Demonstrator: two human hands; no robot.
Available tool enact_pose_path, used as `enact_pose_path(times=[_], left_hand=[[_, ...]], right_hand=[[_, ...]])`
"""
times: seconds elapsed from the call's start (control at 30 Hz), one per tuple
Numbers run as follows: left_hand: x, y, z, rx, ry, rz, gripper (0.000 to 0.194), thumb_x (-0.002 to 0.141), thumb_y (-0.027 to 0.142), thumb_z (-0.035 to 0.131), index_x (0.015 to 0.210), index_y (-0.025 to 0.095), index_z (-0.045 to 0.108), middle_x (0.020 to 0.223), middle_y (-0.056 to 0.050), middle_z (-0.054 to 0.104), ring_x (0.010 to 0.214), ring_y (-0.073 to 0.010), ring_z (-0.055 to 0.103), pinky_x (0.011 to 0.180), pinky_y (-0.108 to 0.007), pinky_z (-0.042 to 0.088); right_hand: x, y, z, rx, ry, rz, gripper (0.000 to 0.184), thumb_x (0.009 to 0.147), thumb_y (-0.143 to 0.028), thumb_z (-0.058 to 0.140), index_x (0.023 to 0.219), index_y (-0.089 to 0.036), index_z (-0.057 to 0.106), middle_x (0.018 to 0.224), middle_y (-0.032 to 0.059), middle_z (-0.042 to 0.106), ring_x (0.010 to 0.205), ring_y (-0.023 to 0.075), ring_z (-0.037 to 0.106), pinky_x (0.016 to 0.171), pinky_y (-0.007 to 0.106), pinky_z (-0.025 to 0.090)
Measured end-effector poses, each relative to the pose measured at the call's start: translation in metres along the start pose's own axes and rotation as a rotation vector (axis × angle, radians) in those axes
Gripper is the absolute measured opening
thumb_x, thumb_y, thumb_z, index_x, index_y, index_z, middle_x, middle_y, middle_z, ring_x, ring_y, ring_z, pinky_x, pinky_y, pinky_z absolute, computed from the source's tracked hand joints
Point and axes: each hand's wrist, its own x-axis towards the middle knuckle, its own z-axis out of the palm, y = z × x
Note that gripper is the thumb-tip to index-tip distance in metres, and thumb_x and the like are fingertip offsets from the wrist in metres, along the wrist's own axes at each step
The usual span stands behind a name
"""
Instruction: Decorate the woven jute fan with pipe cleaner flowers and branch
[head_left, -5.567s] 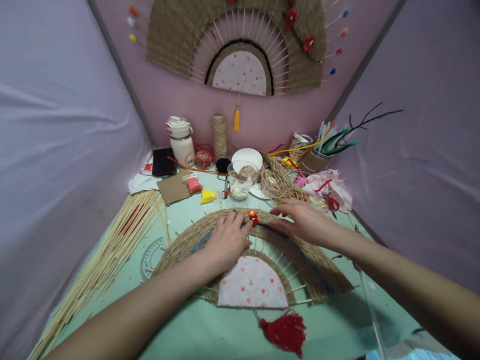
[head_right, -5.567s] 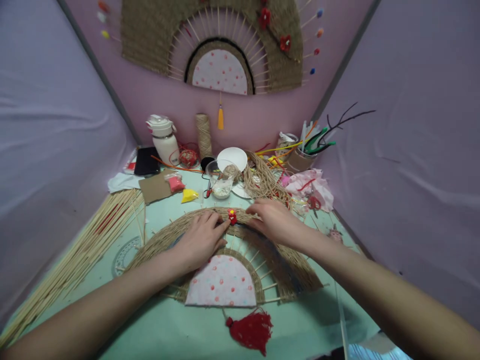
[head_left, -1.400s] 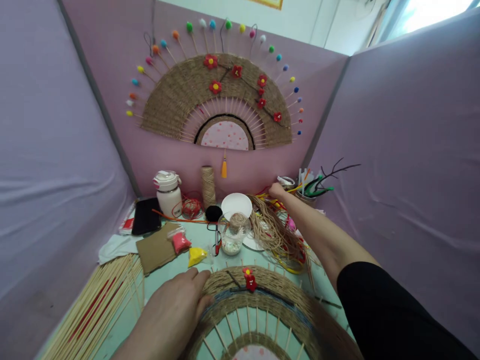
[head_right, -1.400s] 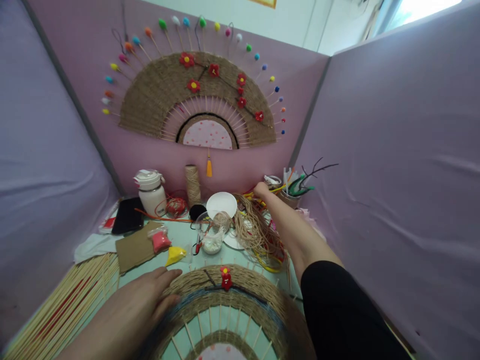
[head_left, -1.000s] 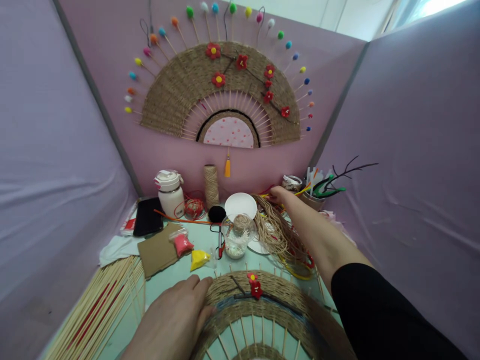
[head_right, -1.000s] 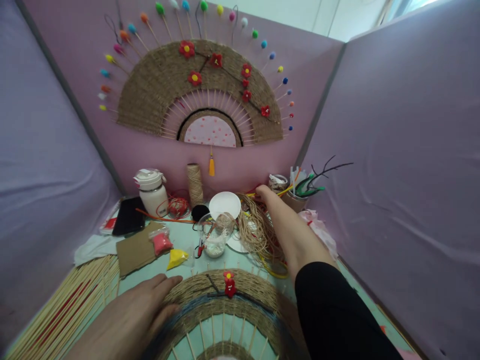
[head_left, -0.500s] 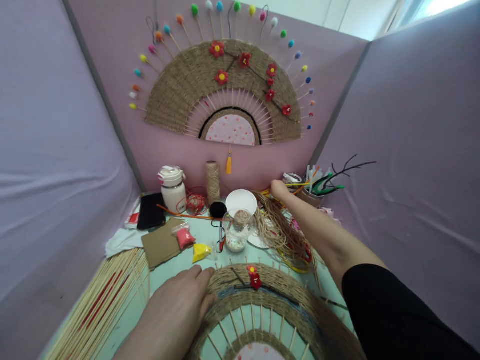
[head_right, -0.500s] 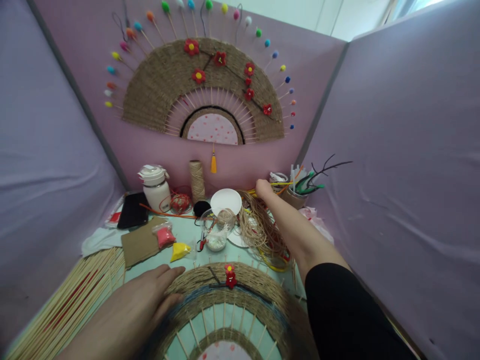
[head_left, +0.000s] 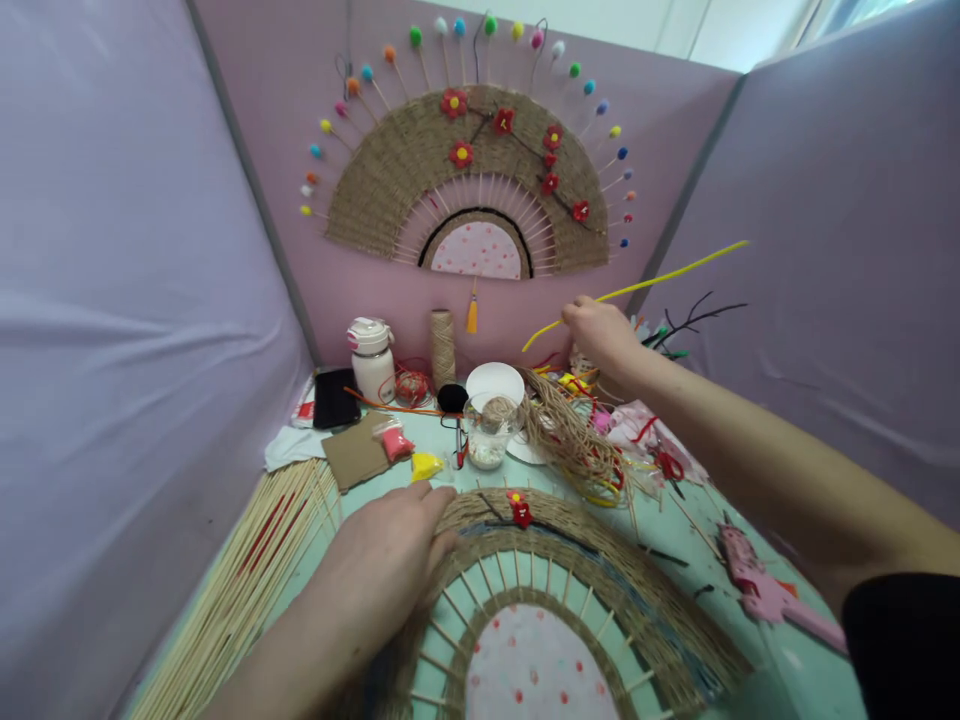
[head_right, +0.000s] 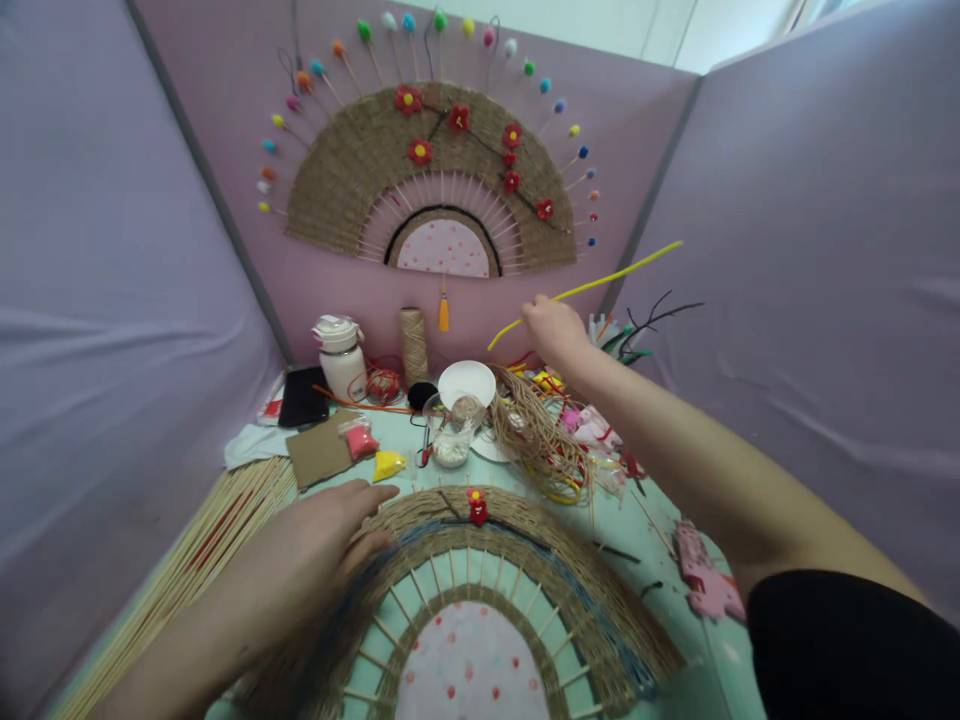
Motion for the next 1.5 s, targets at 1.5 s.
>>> enact_pose_path(times=[1.5], left_hand=[[-0.017,0.008,0.123,-1.475,-0.022,-0.163,0.032,0.064,0.037,0.075,0.081,0.014,0.062,0.054,0.004,0.047,0.045,-0.0042,0.037,0.041,-0.018,0.023]], right_hand=[[-0.264,-0.136,0.015,0.897,0.461,-0.401,0.019,0.086,-0.015,0.052,0.097,-0.02,0.066,0.117,0.0085,0.06,0.109,0.0212,0.049,0.093,0.04,0.046]])
